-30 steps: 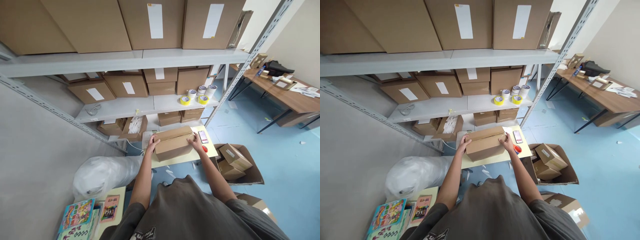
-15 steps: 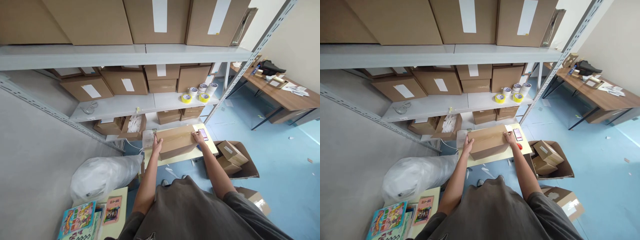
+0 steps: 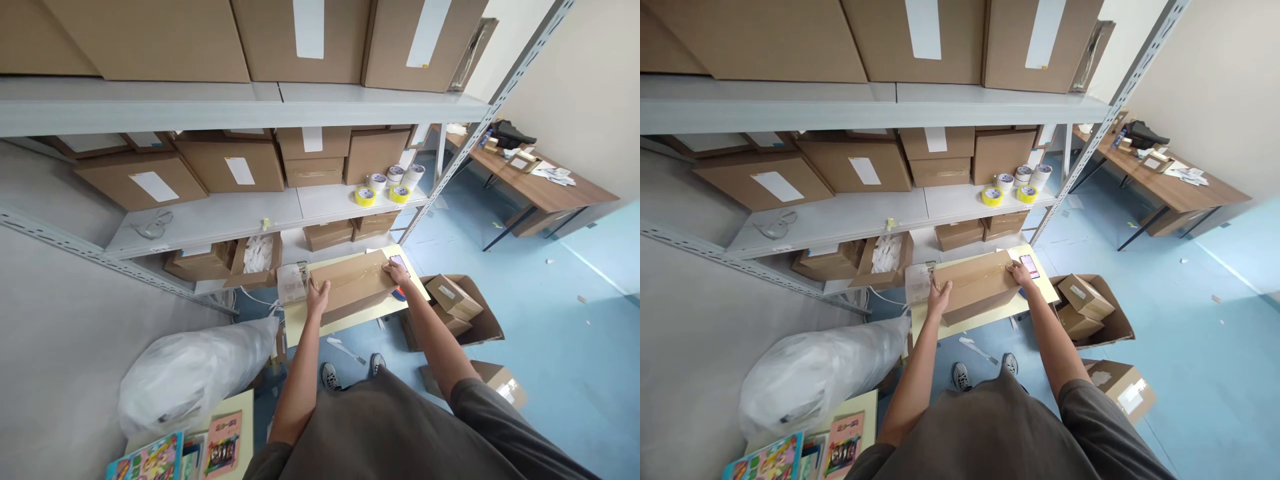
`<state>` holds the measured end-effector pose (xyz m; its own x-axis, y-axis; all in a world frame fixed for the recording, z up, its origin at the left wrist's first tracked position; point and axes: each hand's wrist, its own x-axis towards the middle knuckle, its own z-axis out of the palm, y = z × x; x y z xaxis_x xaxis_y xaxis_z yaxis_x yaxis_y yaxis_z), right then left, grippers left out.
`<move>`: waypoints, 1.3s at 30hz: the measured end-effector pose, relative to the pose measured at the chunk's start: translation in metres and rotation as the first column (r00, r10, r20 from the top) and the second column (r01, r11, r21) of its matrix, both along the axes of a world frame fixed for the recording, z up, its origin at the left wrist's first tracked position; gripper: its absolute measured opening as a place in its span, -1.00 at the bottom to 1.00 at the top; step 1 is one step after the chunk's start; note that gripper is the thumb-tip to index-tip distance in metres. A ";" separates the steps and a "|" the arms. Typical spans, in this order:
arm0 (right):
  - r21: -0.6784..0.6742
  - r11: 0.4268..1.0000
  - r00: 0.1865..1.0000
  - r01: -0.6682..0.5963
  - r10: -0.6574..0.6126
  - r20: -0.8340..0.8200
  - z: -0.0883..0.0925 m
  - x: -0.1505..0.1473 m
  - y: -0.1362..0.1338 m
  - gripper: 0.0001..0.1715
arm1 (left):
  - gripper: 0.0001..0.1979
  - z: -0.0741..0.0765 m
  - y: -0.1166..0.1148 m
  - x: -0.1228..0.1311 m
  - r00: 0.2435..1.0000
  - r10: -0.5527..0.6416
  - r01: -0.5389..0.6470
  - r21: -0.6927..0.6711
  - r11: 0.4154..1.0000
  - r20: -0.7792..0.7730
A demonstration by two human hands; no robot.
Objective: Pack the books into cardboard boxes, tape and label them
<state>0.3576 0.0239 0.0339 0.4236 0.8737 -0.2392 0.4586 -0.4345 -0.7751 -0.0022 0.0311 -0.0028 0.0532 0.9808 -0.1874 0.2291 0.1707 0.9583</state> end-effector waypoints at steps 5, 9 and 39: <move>0.017 0.998 0.998 -0.062 0.062 0.020 -0.004 -0.011 -0.007 -0.34 | -0.35 0.013 0.003 -0.001 0.995 0.103 -0.103 -0.004 0.995 -0.002; 0.205 0.973 0.994 -0.104 0.106 0.006 -0.015 0.000 -0.024 -0.22 | -0.45 0.022 0.005 -0.003 0.989 0.144 -0.145 -0.023 0.989 -0.030; -0.214 0.964 0.969 -0.156 0.192 0.158 -0.139 0.181 -0.085 -0.65 | -0.31 0.043 -0.028 0.040 0.976 0.207 -0.217 -0.310 0.926 -0.066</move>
